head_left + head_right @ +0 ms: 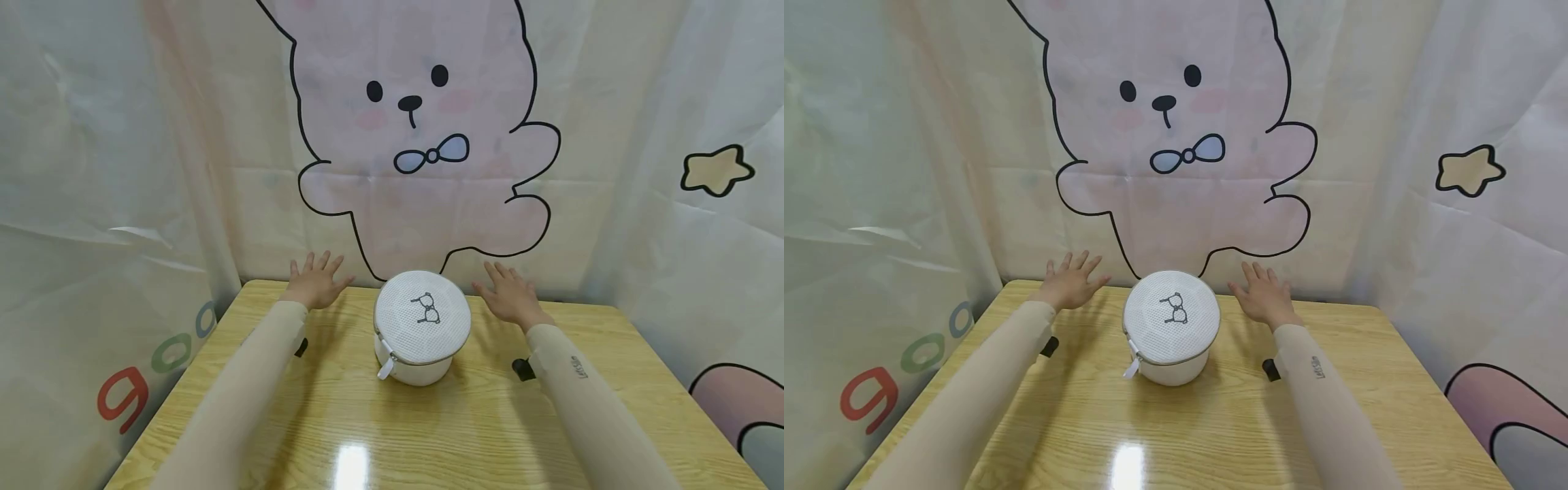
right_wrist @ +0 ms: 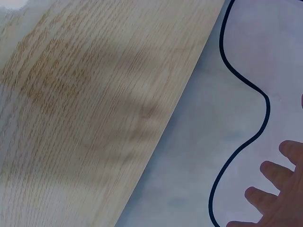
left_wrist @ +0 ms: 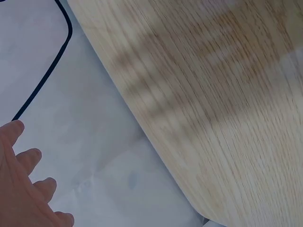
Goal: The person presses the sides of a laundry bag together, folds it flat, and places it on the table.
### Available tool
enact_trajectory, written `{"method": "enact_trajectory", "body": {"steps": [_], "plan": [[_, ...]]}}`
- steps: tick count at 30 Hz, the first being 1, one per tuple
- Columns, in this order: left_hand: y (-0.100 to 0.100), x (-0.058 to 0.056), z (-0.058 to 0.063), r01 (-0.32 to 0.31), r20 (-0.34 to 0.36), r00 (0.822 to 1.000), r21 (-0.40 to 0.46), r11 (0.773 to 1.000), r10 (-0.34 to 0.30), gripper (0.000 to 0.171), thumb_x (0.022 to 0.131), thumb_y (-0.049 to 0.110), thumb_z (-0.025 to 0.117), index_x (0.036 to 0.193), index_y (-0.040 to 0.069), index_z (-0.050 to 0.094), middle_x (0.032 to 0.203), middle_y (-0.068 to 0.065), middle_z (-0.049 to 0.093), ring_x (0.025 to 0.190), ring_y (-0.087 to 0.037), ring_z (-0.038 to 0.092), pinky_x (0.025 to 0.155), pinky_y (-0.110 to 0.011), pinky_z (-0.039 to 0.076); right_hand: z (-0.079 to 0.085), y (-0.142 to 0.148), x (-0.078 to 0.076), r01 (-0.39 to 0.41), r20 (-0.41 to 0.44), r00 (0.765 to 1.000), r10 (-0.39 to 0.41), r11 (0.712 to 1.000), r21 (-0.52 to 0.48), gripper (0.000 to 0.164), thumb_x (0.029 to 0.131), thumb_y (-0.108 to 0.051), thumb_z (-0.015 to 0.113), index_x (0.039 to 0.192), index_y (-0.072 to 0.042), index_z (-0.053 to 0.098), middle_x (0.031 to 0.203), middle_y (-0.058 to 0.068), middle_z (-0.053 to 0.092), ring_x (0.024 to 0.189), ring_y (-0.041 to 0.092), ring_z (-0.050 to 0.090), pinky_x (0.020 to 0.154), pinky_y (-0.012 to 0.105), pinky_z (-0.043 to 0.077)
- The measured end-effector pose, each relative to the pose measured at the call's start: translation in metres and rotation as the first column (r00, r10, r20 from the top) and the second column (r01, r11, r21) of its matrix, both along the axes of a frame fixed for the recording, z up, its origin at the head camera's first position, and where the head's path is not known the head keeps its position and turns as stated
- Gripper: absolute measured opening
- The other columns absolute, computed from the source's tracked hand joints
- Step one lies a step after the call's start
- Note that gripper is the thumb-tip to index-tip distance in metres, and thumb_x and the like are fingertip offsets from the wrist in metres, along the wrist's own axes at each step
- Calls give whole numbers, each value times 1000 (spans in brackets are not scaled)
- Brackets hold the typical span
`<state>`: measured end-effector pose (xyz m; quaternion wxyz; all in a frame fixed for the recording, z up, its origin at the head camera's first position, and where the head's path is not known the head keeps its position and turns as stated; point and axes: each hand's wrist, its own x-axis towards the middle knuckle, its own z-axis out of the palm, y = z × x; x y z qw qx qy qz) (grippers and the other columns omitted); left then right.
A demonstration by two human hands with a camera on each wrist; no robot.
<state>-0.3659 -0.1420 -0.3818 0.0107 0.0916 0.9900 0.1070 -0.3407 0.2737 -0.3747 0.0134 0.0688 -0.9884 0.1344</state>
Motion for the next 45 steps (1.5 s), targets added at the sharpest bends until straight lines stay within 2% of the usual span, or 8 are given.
{"method": "enact_trajectory", "body": {"steps": [7, 15, 22, 30, 37, 45], "plan": [[-4, 1, 3, 26, -3, 1000, -7, 1000, -26, 73, 107, 66, 28, 168, 28, 16, 176, -12, 8, 160, -47, 0, 122, -76, -5, 0, 3, -1, -14, -5, 1000, 15, 1000, 16, 85, 106, -69, 27, 168, -12, 14, 173, 23, 10, 156, 55, 10, 117, 82, 5], [-8, 4, 6, 53, -9, 999, -4, 999, -53, 72, 107, 66, 30, 168, 30, 16, 176, -11, 7, 161, -46, 0, 122, -76, -4, 7, 0, 2, -47, -17, 999, 47, 999, 12, 78, 108, -59, 37, 167, -12, 18, 173, 22, 12, 156, 55, 10, 116, 83, 4], [-10, 7, 9, 87, -23, 996, -4, 996, -87, 71, 107, 66, 29, 168, 31, 16, 176, -9, 6, 161, -46, 1, 121, -77, -2, 8, 2, 3, -68, -19, 997, 68, 998, 12, 81, 107, -64, 35, 167, -14, 18, 174, 18, 12, 157, 53, 8, 117, 82, 3], [-11, 7, 13, 126, -33, 991, -13, 992, -126, 72, 106, 68, 27, 168, 33, 13, 177, -6, 2, 161, -44, -1, 122, -76, -4, 17, 2, 9, -111, -42, 993, 111, 994, 11, 77, 108, -61, 36, 167, -14, 20, 173, 21, 15, 157, 52, 10, 117, 82, 4], [-8, 17, 22, 166, -65, 984, -31, 986, -167, 74, 105, 70, 26, 168, 32, 15, 177, -5, 5, 162, -43, 0, 123, -75, -2, 22, 1, 15, -143, -76, 987, 143, 990, -4, 76, 107, -60, 40, 166, -14, 24, 171, 22, 20, 156, 54, 13, 117, 82, 5], [-3, 26, 29, 212, -80, 973, -41, 976, -215, 72, 106, 68, 27, 168, 32, 16, 176, -5, 7, 162, -42, -2, 123, -74, -3, 33, -2, 22, -186, -88, 978, 188, 982, 31, 76, 108, -59, 39, 167, -14, 22, 172, 21, 19, 156, 54, 14, 118, 81, 7]]}}
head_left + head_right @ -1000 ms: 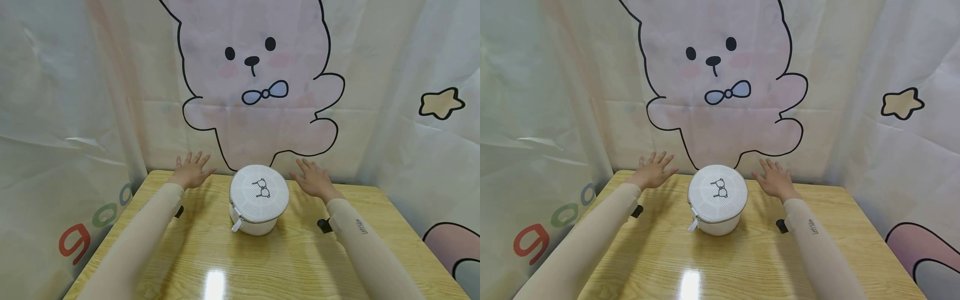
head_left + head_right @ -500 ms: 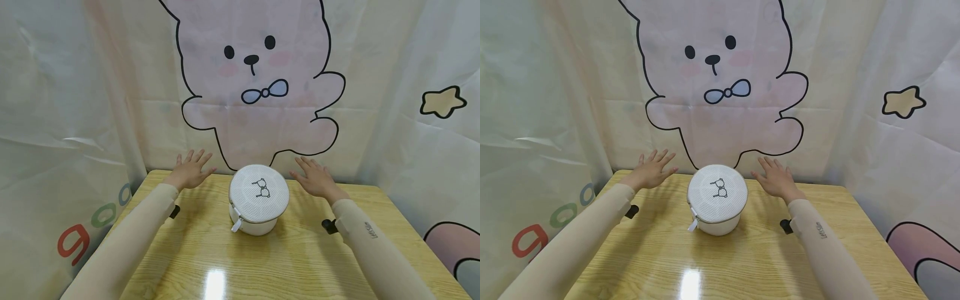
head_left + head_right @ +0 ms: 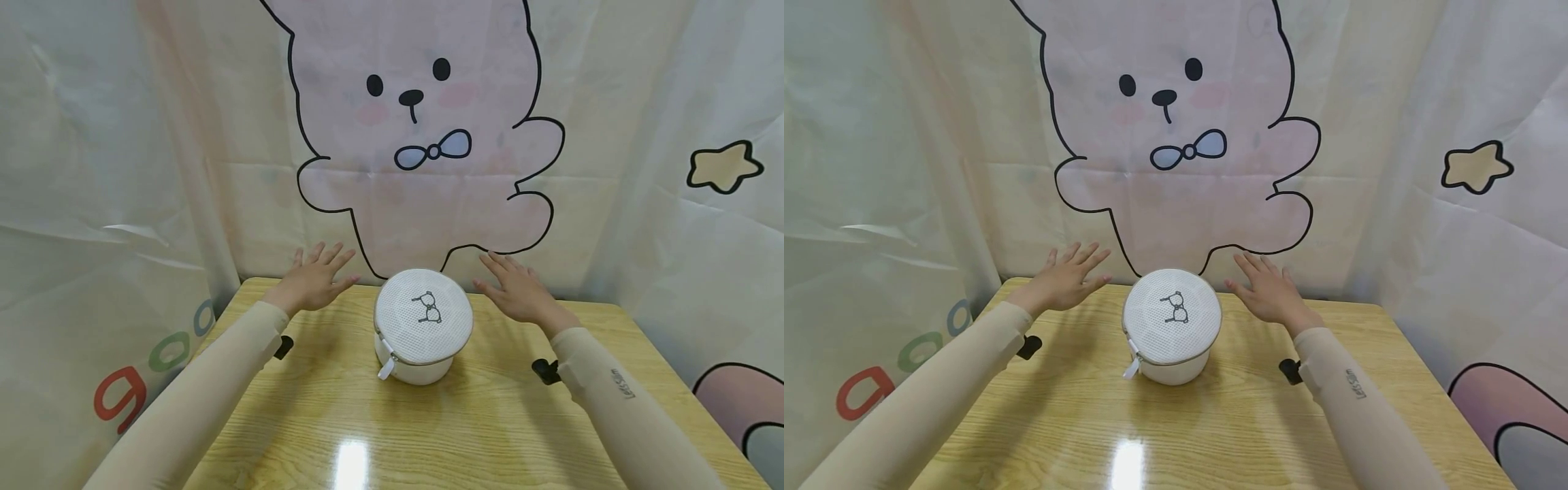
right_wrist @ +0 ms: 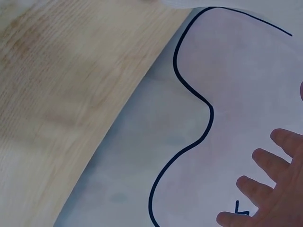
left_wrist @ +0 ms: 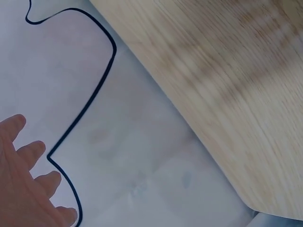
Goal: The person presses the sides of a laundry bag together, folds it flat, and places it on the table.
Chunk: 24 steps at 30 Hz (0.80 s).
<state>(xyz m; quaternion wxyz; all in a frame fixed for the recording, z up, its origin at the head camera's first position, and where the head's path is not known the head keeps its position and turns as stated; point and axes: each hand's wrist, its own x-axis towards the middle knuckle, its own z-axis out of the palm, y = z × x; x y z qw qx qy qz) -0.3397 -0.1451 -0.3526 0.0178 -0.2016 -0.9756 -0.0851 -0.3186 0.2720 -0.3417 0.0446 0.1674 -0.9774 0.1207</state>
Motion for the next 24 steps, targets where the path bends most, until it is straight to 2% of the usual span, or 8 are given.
{"method": "enact_trajectory", "body": {"steps": [4, 11, 18, 24], "plan": [[5, 5, 3, 30, 2, 1000, 9, 999, -30, 71, 107, 68, 29, 167, 33, 16, 176, -5, 8, 162, -41, -2, 123, -75, -4, 7, -2, 5, -19, 1, 1000, 19, 1000, 10, 75, 109, -58, 39, 167, -15, 21, 173, 20, 18, 157, 52, 12, 119, 79, 7], [13, 12, 9, 65, -17, 998, -21, 998, -65, 72, 105, 72, 23, 167, 37, 12, 176, -1, 7, 163, -38, -1, 124, -73, -1, 15, -7, 14, -48, 1, 999, 48, 999, 24, 74, 109, -58, 40, 168, -18, 20, 175, 14, 14, 158, 49, 12, 121, 77, 6], [18, 20, 13, 97, 3, 995, -6, 995, -97, 72, 105, 72, 24, 167, 38, 13, 176, 1, 7, 163, -34, -3, 125, -70, -6, 17, -11, 18, -73, -18, 997, 73, 997, 27, 73, 108, -59, 40, 167, -19, 22, 174, 13, 17, 158, 48, 15, 121, 77, 8], [23, 26, 16, 125, -10, 992, -1, 992, -125, 69, 105, 71, 25, 166, 41, 12, 176, 4, 7, 163, -33, -2, 125, -70, -5, 21, -17, 25, -101, -24, 995, 102, 995, 23, 72, 108, -58, 43, 167, -21, 24, 174, 13, 21, 159, 46, 15, 122, 76, 9]]}}
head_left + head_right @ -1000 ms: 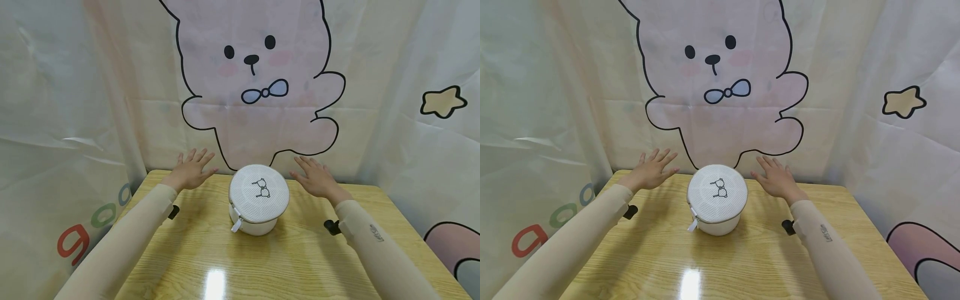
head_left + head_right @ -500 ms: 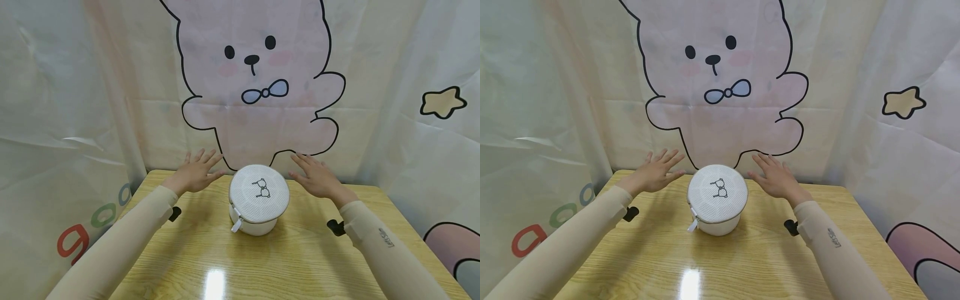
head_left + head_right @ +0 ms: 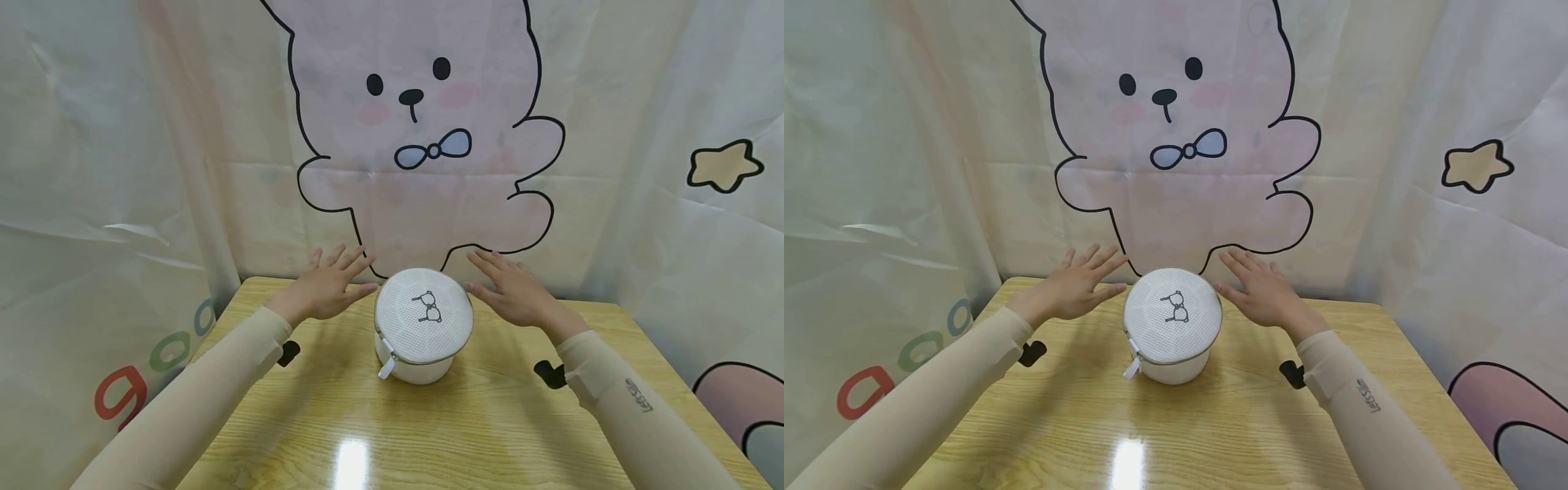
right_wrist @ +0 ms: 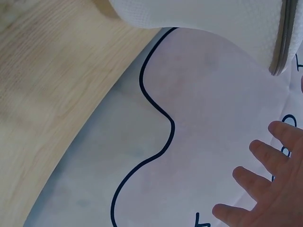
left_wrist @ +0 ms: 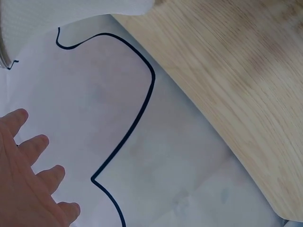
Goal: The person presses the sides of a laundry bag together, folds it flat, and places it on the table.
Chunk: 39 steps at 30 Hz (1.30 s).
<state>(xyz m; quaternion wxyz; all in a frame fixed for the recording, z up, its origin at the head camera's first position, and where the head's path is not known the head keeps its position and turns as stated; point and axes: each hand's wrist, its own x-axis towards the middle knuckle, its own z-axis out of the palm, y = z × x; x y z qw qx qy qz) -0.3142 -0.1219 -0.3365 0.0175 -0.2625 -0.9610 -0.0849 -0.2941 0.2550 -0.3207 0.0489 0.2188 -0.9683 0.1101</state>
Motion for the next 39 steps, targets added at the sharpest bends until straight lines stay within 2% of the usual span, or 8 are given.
{"method": "enact_trajectory", "body": {"steps": [6, 16, 26, 32, 39], "plan": [[7, 7, 3, 23, -24, 999, -8, 1000, -24, 69, 105, 70, 28, 166, 43, 11, 176, 5, 7, 163, -32, -1, 126, -70, -2, 1, -5, 3, -30, -1, 1000, 30, 1000, -3, 72, 107, -57, 44, 167, -23, 23, 175, 10, 18, 161, 42, 14, 122, 75, 8], [19, 16, 7, 79, -46, 996, -9, 997, -79, 73, 104, 73, 26, 167, 40, 9, 176, 2, 10, 163, -31, -3, 127, -67, -6, 4, -15, 8, -53, -6, 999, 53, 999, -1, 72, 107, -59, 44, 167, -26, 22, 174, 9, 20, 161, 38, 15, 125, 71, 8], [31, 26, 12, 117, -63, 991, -27, 993, -119, 74, 102, 75, 24, 167, 41, 10, 176, 5, 6, 164, -31, 2, 128, -66, -1, 5, -22, 15, -89, -35, 996, 88, 996, -18, 72, 106, -57, 48, 166, -23, 27, 173, 8, 26, 161, 40, 16, 123, 74, 8], [37, 29, 13, 127, -56, 990, -37, 991, -129, 74, 102, 77, 23, 166, 43, 6, 176, 9, 1, 164, -29, 2, 128, -64, -4, 5, -27, 17, -95, -19, 995, 95, 995, -11, 72, 106, -59, 46, 167, -26, 25, 173, 4, 24, 161, 38, 17, 125, 72, 8], [42, 32, 11, 145, -79, 986, -51, 988, -148, 74, 102, 76, 23, 166, 42, 7, 176, 10, -2, 163, -30, 4, 128, -65, 0, 4, -32, 18, -110, -13, 994, 110, 994, -15, 72, 106, -59, 47, 166, -24, 28, 173, 6, 24, 159, 39, 22, 124, 73, 9]]}}
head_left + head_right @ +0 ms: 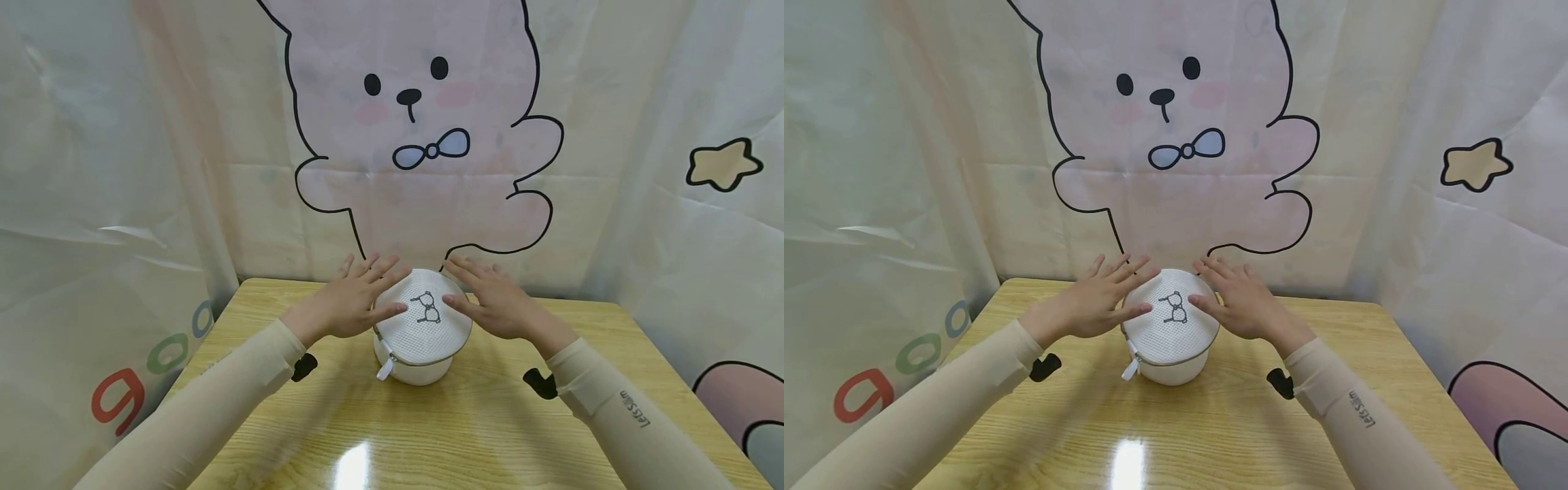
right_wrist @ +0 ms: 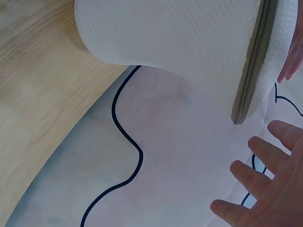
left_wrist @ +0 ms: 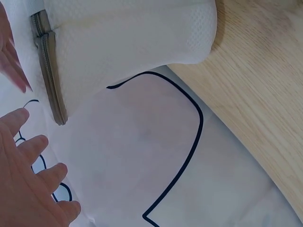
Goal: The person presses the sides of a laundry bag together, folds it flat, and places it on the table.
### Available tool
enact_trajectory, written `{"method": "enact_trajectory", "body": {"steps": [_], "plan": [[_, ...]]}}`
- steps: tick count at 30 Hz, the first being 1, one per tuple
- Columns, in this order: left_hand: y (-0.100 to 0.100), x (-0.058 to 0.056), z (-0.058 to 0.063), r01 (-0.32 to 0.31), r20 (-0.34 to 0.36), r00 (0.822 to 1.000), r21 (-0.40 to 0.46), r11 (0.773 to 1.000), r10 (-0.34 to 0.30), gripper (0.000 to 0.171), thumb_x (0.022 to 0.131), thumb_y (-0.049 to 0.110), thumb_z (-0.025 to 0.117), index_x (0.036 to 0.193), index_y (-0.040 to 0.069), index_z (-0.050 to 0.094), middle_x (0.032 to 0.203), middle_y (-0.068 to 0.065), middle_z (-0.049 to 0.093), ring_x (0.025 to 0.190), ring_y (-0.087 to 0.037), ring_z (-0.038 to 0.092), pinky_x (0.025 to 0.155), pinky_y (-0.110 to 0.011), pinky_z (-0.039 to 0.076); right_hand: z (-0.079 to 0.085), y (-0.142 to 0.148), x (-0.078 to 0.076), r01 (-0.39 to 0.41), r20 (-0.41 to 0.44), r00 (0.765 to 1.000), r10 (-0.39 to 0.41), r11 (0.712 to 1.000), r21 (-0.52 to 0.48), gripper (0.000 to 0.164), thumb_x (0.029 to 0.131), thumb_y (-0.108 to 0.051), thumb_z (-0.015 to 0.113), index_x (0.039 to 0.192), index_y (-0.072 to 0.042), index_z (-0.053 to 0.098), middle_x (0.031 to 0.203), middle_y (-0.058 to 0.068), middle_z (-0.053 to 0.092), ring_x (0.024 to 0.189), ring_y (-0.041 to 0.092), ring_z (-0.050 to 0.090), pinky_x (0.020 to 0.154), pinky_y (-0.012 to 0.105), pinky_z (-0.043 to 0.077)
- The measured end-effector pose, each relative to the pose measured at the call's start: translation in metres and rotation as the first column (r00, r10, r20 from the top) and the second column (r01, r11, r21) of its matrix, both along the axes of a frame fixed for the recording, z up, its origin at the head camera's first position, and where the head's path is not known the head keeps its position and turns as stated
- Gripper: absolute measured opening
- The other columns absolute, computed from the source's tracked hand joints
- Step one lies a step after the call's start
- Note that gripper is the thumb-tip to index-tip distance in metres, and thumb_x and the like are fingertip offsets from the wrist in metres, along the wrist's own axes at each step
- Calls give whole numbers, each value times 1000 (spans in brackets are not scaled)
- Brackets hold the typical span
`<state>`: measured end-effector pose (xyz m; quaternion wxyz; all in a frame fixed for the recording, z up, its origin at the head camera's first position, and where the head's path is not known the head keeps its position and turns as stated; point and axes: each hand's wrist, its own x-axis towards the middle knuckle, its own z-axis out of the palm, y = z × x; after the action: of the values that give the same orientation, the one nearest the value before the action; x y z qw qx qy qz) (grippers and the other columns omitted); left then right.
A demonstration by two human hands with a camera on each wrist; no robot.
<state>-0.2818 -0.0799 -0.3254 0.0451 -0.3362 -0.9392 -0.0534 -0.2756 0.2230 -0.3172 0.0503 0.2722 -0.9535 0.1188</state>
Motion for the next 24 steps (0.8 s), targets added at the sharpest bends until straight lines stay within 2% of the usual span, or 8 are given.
{"method": "enact_trajectory", "body": {"steps": [10, 18, 24], "plan": [[6, 0, -6, 33, -10, 999, 3, 999, -33, 73, 103, 74, 24, 167, 40, 10, 176, 7, 3, 163, -32, 5, 128, -66, 5, -6, -7, 0, -15, -16, 1000, 15, 1000, 16, 73, 106, -59, 46, 165, -19, 30, 172, 8, 28, 159, 38, 25, 123, 74, 15], [11, -1, -11, 32, 18, 999, 1, 999, -32, 74, 103, 74, 27, 167, 41, 9, 176, 8, 2, 163, -31, 2, 128, -65, 1, -11, -8, -3, -22, 3, 1000, 22, 1000, 15, 72, 106, -57, 47, 165, -19, 29, 172, 9, 27, 159, 38, 25, 123, 73, 14], [13, -3, -15, 37, 19, 999, -2, 999, -37, 75, 103, 73, 27, 167, 38, 10, 177, 7, 2, 163, -32, 4, 128, -66, 4, -17, -9, -6, -28, 20, 999, 27, 1000, 10, 73, 106, -58, 47, 165, -19, 29, 172, 9, 27, 158, 38, 26, 124, 72, 13]]}}
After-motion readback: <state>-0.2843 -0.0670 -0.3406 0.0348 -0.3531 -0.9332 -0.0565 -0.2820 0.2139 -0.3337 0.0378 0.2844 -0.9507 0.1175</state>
